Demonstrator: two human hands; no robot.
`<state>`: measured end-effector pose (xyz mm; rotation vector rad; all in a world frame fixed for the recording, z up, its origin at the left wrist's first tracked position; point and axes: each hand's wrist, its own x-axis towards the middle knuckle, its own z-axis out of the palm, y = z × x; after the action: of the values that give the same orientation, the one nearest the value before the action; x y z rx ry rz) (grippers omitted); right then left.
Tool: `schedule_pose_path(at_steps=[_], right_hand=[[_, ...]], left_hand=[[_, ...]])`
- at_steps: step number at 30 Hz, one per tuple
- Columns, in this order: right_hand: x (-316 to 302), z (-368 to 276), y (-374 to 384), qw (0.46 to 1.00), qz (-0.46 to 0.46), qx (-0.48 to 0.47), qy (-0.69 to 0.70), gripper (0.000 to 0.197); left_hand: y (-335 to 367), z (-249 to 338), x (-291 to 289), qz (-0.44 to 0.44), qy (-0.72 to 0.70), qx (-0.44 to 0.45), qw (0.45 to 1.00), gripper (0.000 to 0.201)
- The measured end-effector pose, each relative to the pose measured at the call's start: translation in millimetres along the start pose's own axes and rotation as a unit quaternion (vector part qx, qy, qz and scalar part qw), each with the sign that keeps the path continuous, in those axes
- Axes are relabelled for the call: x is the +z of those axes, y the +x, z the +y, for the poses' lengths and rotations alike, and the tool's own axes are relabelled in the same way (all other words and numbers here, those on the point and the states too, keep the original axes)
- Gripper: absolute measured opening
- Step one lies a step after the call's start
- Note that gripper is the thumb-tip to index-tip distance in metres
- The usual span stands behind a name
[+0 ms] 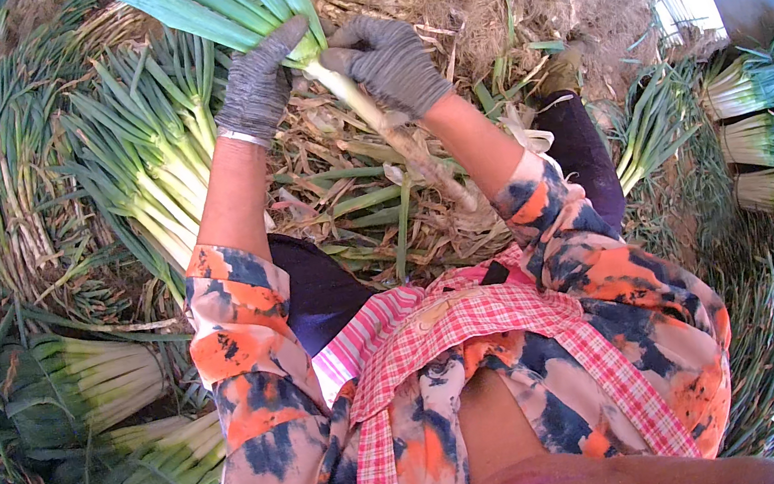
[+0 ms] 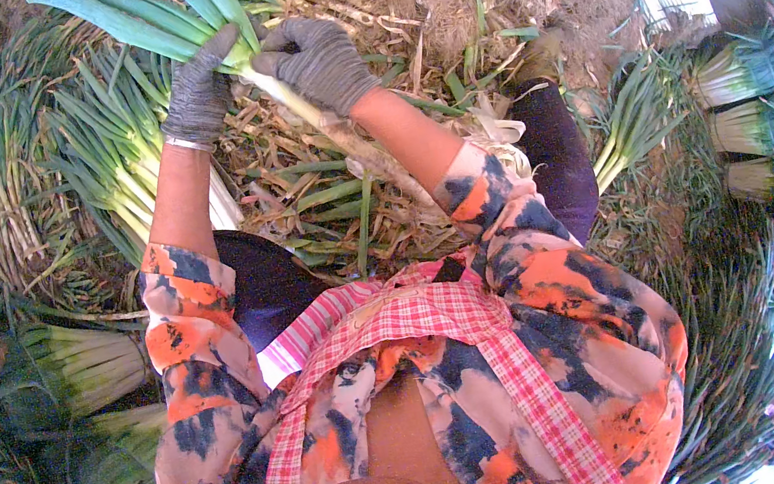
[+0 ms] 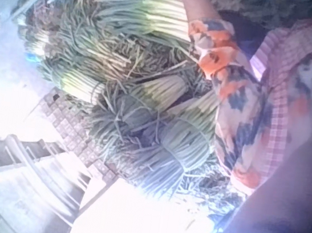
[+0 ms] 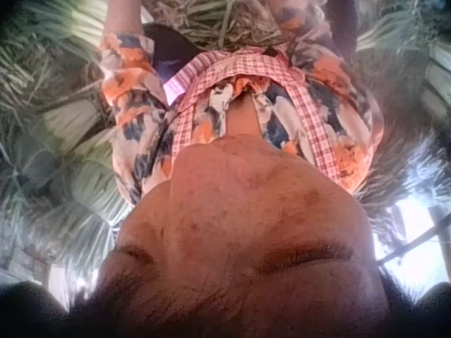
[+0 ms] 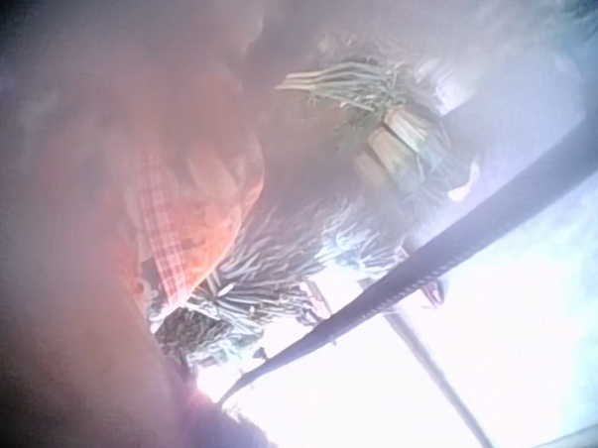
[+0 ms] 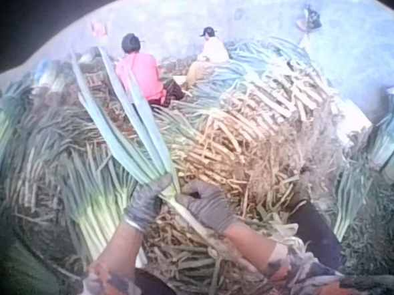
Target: The person cleans scallions by hand by peeling away the outer layers and dirt from the white part and roots.
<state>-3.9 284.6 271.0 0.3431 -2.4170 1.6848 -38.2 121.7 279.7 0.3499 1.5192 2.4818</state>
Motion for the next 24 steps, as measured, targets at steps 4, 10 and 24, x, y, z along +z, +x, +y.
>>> schedule_pose_path(at_steps=[4,10,24], right_hand=[[-9,-15,-11,0.933,-0.108,0.181,0.291,0.018],[1,33,-50,0.95,-0.27,0.149,-0.041,0.025],[-58,107,-119,0.901,-0.292,0.121,-0.298,0.047]], left_hand=[[-7,-2,-3,-0.099,-0.067,-0.045,0.992,0.037],[-10,-29,-29,-0.191,0.213,0.042,0.957,0.036],[20,-8,-43,0.16,0.127,-0.105,0.973,0.03]])
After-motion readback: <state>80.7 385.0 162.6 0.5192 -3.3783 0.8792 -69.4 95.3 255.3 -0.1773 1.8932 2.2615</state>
